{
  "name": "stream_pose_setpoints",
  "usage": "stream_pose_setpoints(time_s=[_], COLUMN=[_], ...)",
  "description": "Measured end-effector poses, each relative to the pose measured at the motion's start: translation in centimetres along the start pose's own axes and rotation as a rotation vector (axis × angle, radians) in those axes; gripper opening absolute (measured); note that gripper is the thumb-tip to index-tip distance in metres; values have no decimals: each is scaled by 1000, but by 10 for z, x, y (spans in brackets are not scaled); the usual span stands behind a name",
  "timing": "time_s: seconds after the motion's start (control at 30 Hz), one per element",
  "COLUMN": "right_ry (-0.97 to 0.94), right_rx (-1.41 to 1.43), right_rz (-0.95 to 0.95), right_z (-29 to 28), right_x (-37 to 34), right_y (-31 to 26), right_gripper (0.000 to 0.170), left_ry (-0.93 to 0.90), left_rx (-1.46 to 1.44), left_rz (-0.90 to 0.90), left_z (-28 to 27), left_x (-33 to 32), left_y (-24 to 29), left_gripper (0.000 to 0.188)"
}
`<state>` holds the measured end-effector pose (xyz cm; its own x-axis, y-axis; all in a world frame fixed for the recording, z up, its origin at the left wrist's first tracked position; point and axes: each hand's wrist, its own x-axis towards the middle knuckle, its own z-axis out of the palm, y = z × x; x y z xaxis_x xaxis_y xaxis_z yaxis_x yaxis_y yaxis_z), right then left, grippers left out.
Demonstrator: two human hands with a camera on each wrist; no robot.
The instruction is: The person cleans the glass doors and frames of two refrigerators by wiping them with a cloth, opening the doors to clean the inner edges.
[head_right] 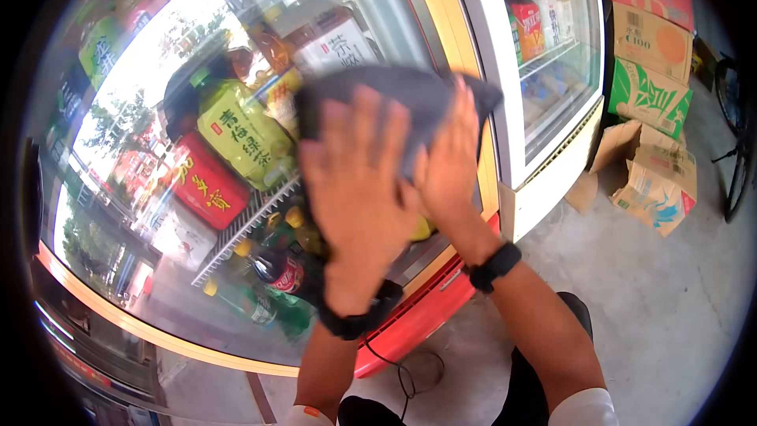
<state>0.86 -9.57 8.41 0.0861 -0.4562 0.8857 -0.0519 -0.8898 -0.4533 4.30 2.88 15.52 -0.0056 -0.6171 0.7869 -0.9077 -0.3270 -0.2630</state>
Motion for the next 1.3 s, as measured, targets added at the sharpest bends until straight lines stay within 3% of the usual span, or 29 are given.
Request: stream_pose_setpoints(time_s=[0.03, 0.1, 0.13, 0.2, 0.27, 0.33, 0.43, 0.53, 0.6, 0.67, 0.73, 0.87, 1.0, 1.1, 1.13, 1.17, 1.2, 1.23, 1.27, 1.3], right_ry=[-16, -129, -144, -60, 130, -4, -123, -449, -410, -494, -333, 30, -20, -364, -565, -758, -687, -439, -441, -392], right_rx=[137, 353, 239, -21, -25, 24, 17, 43, -4, -47, -195, 26, 34, -17, -110, -198, -208, -117, -155, -118], right_rz=[165, 431, 418, 178, -36, -105, -314, -551, -786, -795, -414, -352, -664, -820, -713, -609, -593, -663, -527, -519], right_z=[8, 3, 2, 6, 6, -7, 5, 11, 12, 10, 8, 35, 47, 40, 35, 32, 32, 33, 26, 27], right_x=[-24, -33, -32, -23, 24, 63, 34, -43, -66, -53, -23, 39, 37, -31, -54, -71, -75, -72, -54, -31], right_y=[11, 2, 0, -1, -25, -68, -122, -125, -106, -81, -90, -159, -238, -226, -210, -188, -161, -134, -143, -150], right_gripper=[64, 64, 64, 65, 67, 68, 77, 75, 70, 74, 75, 73, 70, 63, 63, 63, 70, 77, 77, 75], left_ry=[-147, -203, -176, -142, 15, 148, 167, 141, 36, -67, -36, 285, 412, 267, 230, 119, 31, 36, 65, 95], left_rx=[-120, -192, -216, -259, 9, 114, 232, 315, 440, 171, 29, 98, 259, 250, 237, 188, 87, 34, 42, 57], left_rz=[76, 96, 118, 143, 34, -72, -299, -534, -457, -459, -262, -189, -591, -782, -758, -632, -607, -479, -361, -257], left_z=[16, 31, 30, 13, -50, -90, -105, -65, -38, -48, -88, -149, -158, -100, -78, -64, -81, -97, -111, -129], left_x=[-12, -27, -22, -12, 14, 17, -28, -139, -193, -181, -114, -49, -107, -189, -210, -225, -210, -193, -173, -149], left_y=[10, 24, 19, -3, -26, -48, -55, -52, -46, -44, -62, -110, -119, -89, -75, -68, -64, -72, -86, -102], left_gripper=[73, 72, 71, 70, 64, 54, 47, 46, 55, 55, 56, 56, 54, 41, 33, 42, 35, 39, 43, 50])
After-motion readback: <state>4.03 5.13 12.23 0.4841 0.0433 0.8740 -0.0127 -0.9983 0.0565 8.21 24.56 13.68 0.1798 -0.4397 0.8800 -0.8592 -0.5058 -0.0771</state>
